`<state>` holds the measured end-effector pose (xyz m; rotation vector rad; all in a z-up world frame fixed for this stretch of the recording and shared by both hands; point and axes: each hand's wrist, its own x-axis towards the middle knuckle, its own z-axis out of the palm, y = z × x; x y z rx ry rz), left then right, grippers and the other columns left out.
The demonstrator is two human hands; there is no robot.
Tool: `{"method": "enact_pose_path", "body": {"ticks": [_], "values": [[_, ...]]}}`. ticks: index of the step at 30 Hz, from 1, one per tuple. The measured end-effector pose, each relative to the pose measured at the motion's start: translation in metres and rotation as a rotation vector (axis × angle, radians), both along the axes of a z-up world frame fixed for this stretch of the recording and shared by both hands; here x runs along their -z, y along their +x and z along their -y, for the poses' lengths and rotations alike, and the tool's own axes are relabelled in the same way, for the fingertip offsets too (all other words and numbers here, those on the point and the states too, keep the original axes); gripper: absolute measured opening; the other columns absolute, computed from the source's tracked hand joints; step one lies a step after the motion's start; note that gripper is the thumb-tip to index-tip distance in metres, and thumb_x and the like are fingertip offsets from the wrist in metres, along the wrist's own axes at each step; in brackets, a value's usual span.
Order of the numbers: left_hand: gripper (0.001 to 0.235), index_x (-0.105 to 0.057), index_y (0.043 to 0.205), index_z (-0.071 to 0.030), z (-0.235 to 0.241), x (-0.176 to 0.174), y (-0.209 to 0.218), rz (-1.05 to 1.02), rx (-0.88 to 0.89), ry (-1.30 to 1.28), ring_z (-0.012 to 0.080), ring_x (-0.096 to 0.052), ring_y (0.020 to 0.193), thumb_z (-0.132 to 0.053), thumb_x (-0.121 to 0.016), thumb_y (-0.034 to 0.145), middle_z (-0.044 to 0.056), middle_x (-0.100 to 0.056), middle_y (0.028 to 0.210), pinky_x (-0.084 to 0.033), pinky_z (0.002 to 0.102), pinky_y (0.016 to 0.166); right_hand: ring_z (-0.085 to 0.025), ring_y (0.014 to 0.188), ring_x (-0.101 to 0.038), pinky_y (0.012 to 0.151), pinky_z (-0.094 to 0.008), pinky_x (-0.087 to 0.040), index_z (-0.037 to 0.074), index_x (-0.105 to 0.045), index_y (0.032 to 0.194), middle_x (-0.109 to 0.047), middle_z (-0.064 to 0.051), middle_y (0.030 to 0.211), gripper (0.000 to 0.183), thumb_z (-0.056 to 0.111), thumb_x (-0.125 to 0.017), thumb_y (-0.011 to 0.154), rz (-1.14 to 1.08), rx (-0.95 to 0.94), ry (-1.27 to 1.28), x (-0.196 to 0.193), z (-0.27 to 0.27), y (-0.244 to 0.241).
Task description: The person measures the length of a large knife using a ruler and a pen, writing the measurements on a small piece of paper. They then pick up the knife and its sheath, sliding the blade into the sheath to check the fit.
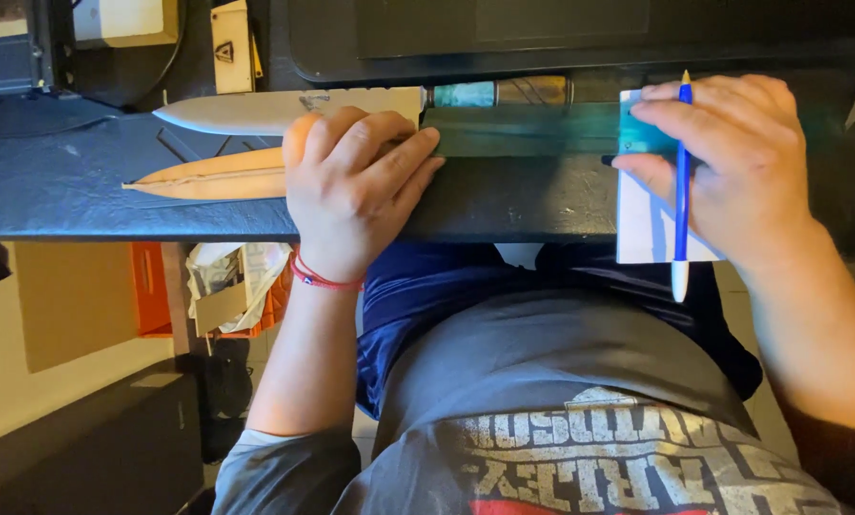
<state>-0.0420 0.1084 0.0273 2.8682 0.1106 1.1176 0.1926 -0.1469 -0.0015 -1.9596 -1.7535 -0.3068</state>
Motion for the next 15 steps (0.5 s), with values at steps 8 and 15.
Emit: {"method": "enact_pose_path", "body": {"ticks": [8, 15], "values": [[0.016, -0.079, 0.101, -0.022, -0.0002, 0.0024, 0.0007, -0.023, -0.027, 0.013, 0.0217, -0.059, 0.089, -0.019, -0.091, 0.093, -0.004, -0.065, 0.106, -0.039, 0.039, 0.075, -0.035, 0.110, -0.071, 0.100, -0.048, -0.047, 0.000, -0.076, 0.119, -0.075, -0.018, 0.123, 0.039, 0.024, -0.094, 0.094, 0.006, 0.058, 0.004, -0.0011, -0.0008, -0.0024], [0.010, -0.080, 0.101, -0.021, 0.0015, 0.0047, 0.0015, -0.036, -0.035, 0.015, 0.0215, -0.062, 0.090, -0.018, -0.088, 0.095, -0.003, -0.069, 0.108, -0.041, 0.038, 0.075, -0.035, 0.110, -0.071, 0.093, -0.046, -0.045, 0.003, -0.074, 0.115, -0.075, -0.016, 0.123, 0.036, 0.025, -0.091, 0.092, -0.062, 0.010, 0.012, -0.0009, -0.0036, -0.0004]]}}
